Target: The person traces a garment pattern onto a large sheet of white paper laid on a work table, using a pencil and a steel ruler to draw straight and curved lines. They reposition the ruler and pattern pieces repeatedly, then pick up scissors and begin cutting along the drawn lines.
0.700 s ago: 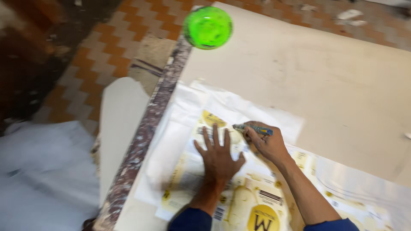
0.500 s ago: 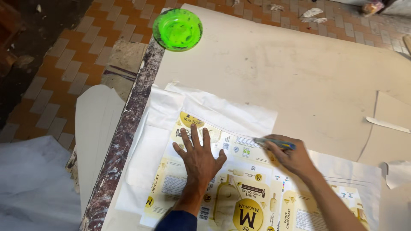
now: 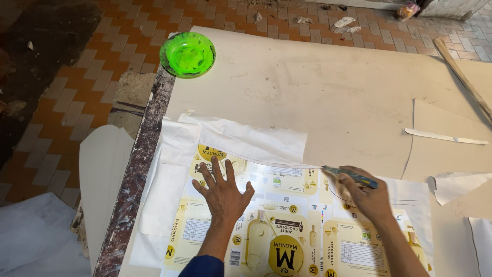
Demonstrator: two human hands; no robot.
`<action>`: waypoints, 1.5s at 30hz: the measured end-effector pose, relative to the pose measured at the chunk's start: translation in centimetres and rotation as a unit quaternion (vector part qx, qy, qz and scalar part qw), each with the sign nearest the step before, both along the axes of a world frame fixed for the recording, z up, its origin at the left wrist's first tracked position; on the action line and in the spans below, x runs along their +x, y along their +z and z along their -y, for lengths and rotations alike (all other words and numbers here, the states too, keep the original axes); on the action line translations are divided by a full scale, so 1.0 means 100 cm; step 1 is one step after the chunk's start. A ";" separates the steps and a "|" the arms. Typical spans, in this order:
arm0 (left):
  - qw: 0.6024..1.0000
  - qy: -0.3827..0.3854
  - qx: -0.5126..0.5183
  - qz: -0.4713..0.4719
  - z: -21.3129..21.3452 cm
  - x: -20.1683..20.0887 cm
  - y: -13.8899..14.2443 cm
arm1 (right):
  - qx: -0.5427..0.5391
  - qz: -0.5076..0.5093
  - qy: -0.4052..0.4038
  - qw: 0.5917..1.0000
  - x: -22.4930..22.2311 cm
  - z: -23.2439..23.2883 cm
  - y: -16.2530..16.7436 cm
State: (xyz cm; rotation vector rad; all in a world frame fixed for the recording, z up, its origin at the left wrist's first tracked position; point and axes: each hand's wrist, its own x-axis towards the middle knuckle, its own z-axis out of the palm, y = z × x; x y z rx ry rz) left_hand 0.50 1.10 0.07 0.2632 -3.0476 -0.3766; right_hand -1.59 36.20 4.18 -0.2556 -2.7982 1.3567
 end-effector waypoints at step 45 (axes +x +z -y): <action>0.925 -0.295 -0.119 0.208 -0.187 0.000 0.051 | -0.131 -0.163 -0.102 0.973 0.050 0.029 -0.053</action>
